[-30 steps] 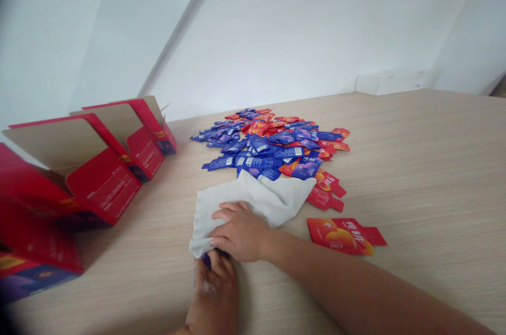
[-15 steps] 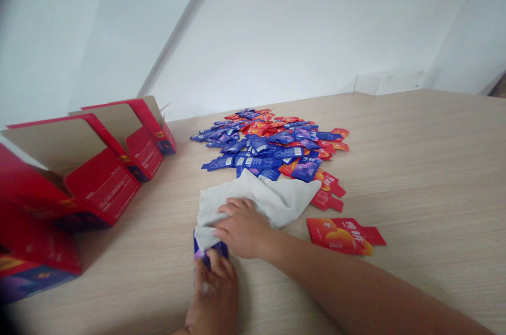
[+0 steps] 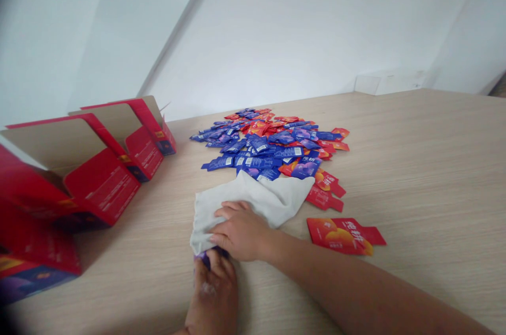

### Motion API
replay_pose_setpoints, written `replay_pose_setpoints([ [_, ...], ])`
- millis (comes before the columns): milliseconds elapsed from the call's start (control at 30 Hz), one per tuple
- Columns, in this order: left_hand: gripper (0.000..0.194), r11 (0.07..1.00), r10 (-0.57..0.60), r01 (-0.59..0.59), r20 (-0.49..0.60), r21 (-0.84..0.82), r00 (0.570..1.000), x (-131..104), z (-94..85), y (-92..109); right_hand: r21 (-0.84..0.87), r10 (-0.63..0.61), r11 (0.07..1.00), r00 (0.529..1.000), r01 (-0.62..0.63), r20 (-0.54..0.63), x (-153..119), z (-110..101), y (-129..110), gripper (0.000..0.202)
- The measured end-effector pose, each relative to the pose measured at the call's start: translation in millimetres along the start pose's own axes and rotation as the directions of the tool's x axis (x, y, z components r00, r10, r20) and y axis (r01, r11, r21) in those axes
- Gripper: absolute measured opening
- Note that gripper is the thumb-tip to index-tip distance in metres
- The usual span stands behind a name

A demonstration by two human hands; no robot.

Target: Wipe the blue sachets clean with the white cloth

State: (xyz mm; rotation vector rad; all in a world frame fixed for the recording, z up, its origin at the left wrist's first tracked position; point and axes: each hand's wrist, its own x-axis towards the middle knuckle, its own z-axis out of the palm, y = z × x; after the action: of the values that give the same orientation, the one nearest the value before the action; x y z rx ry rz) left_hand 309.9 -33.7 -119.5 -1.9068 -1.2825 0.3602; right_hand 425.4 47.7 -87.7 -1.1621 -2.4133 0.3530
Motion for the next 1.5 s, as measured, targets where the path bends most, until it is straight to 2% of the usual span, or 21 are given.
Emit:
replay_pose_setpoints([
  [133, 0.033, 1.000, -0.016, 0.016, -0.019, -0.027, 1.000, -1.0, -0.7, -1.7, -0.032, 0.075, 0.997, 0.997, -0.076, -0.014, 1.8, 1.3, -0.5, 0.033],
  [233, 0.033, 0.999, -0.021, 0.020, -0.012, -0.026, 1.000, -0.9, -1.0, -1.7, -0.035, 0.081, 0.996, 0.997, -0.082, -0.015, 2.2, 0.3, -0.7, 0.033],
  [333, 0.034, 0.999, -0.024, 0.024, 0.004, -0.027, 1.000, -0.3, -1.6, -0.9, -0.019, 0.043, 0.999, 0.999, -0.043, 0.009, 1.2, -1.5, -0.5, 0.034],
  [500, 0.036, 0.995, -0.018, 0.020, 0.013, -0.099, 1.000, 0.9, -1.5, 1.5, 0.020, -0.090, 0.996, 0.995, 0.090, 0.035, -1.3, -2.4, 0.5, 0.033],
  [600, 0.037, 0.997, -0.029, 0.030, 0.013, -0.074, 0.999, 1.2, -0.6, 2.6, 0.031, -0.118, 0.993, 0.992, 0.116, 0.035, -1.6, -2.2, 0.5, 0.032],
  [800, 0.037, 1.000, 0.005, -0.005, 0.011, 0.005, 1.000, 0.6, -1.4, 0.6, 0.007, -0.031, 0.999, 0.999, 0.031, 0.025, 0.0, -2.3, -1.0, 0.034],
  [1000, 0.035, 0.999, -0.025, 0.025, -0.012, 0.034, 1.000, -0.5, -2.2, -0.3, -0.029, 0.030, 0.999, 0.999, -0.030, 0.030, 0.6, -3.6, -3.3, 0.034],
  [1167, 0.035, 1.000, -0.014, 0.014, 0.006, -0.009, 1.000, -1.1, 1.0, 0.3, -0.037, 0.068, 0.997, 0.997, -0.067, 0.027, 1.0, -3.9, -3.5, 0.035],
  [1500, 0.036, 0.999, -0.022, 0.023, 0.014, -0.049, 1.000, -0.1, 0.7, 2.2, 0.027, -0.090, 0.996, 0.995, 0.089, 0.043, -1.8, -4.5, -1.7, 0.033],
])
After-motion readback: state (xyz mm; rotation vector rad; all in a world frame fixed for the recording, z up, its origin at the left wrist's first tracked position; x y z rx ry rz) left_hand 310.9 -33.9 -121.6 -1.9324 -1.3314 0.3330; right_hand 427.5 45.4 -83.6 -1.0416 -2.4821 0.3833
